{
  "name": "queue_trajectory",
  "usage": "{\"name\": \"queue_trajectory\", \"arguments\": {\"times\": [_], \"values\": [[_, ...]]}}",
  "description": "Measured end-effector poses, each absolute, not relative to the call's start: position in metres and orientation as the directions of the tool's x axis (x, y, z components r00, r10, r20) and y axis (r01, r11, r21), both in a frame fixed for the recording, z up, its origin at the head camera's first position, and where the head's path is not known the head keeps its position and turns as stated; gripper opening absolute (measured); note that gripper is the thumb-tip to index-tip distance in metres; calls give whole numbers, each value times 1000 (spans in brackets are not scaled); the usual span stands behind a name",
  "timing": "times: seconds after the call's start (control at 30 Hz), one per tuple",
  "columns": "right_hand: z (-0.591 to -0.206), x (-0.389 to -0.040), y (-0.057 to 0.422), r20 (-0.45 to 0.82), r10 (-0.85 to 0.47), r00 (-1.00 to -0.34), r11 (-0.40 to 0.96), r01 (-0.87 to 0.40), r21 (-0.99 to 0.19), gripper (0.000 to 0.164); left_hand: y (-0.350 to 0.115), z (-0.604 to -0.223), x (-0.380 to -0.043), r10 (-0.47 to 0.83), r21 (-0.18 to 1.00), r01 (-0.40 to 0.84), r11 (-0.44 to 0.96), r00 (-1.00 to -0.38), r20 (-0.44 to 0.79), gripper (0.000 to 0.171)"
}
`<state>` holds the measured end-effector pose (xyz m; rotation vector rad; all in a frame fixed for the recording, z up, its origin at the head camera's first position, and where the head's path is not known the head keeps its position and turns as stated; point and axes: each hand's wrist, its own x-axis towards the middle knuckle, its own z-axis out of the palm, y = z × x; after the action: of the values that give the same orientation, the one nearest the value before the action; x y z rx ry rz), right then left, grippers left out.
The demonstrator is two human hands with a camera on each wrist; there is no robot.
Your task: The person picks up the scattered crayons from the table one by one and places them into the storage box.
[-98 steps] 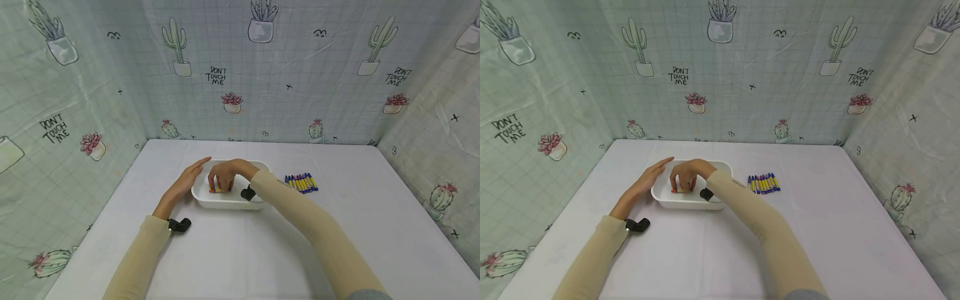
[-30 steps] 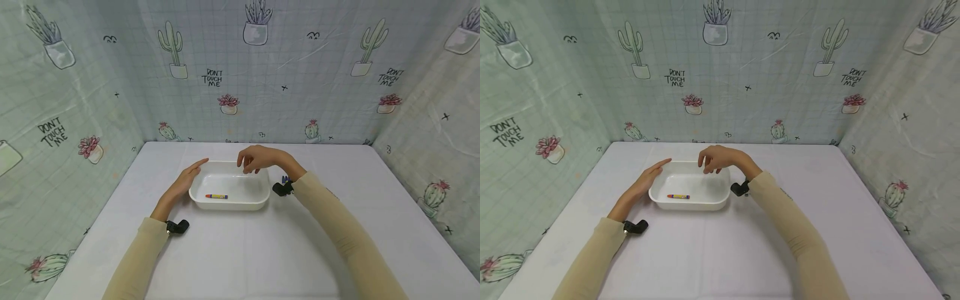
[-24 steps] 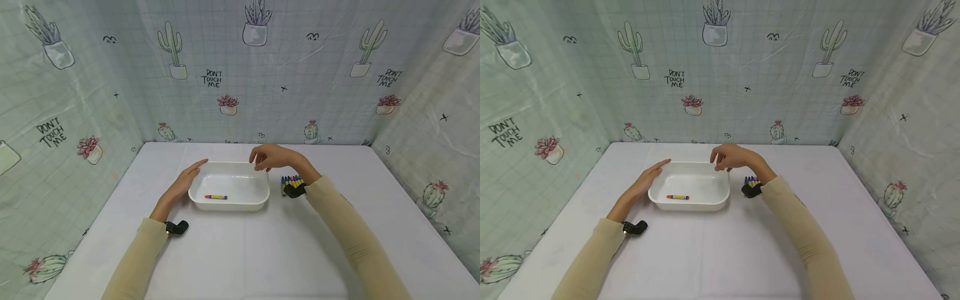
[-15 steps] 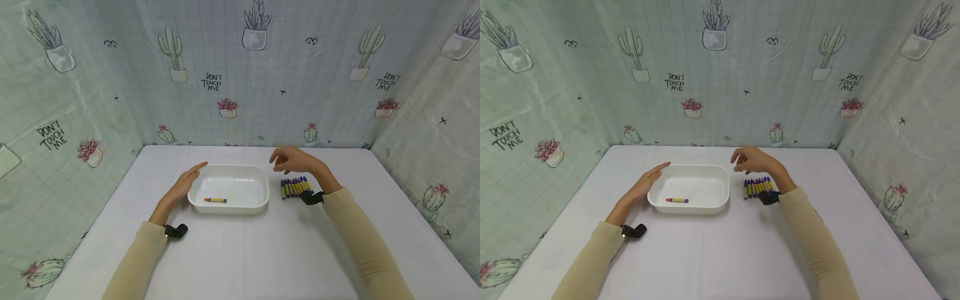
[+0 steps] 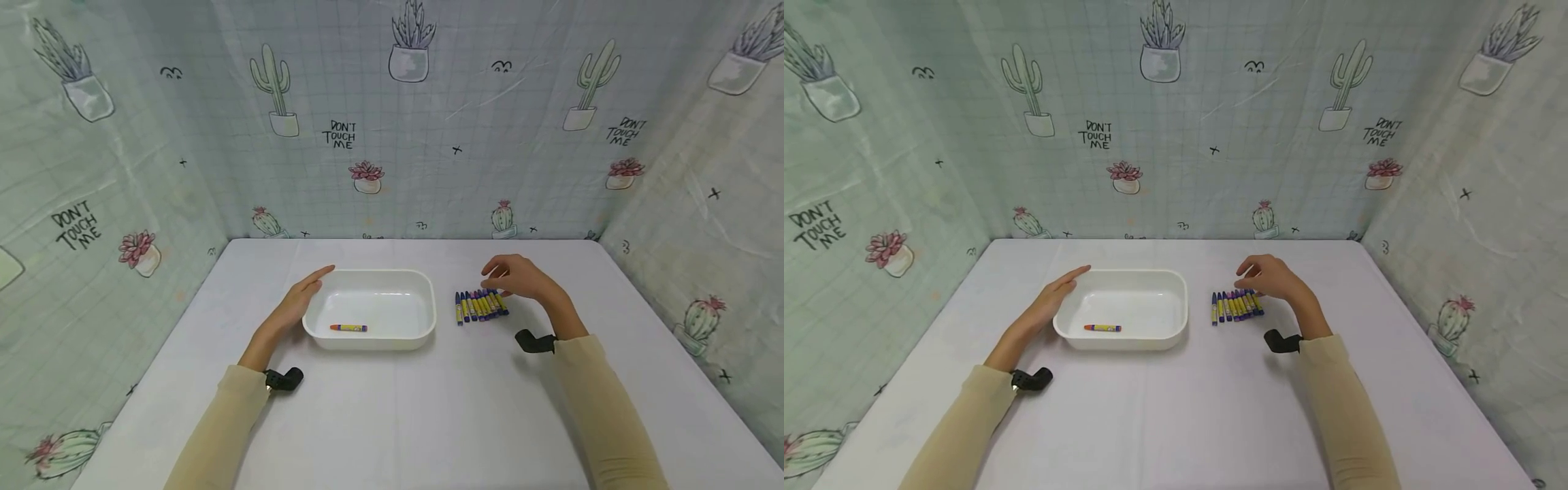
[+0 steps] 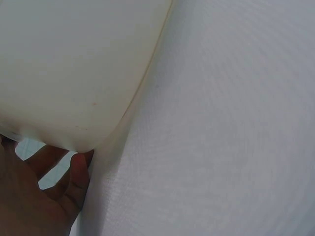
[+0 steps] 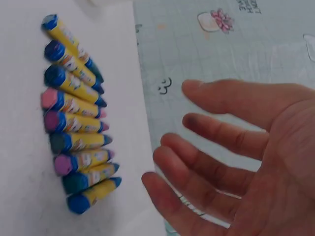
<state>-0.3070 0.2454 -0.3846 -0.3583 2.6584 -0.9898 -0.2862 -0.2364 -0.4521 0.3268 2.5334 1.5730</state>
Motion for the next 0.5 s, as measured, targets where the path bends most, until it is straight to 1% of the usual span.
{"name": "queue_trajectory", "arguments": {"times": [0.2, 0.4, 0.5], "values": [[-392, -299, 260, -232, -254, -939, 759, -45, -649, 44, -237, -454, -288, 268, 893, 128, 432, -964, 8, 49], [-402, -298, 264, -303, -236, -923, 766, 15, -643, 45, -238, -453, -288, 270, 897, 128, 424, -963, 10, 49], [-406, -299, 264, -313, -244, -918, 767, 16, -642, 46, -237, -453, -287, 263, 905, 109, 411, -965, -3, 49]]}}
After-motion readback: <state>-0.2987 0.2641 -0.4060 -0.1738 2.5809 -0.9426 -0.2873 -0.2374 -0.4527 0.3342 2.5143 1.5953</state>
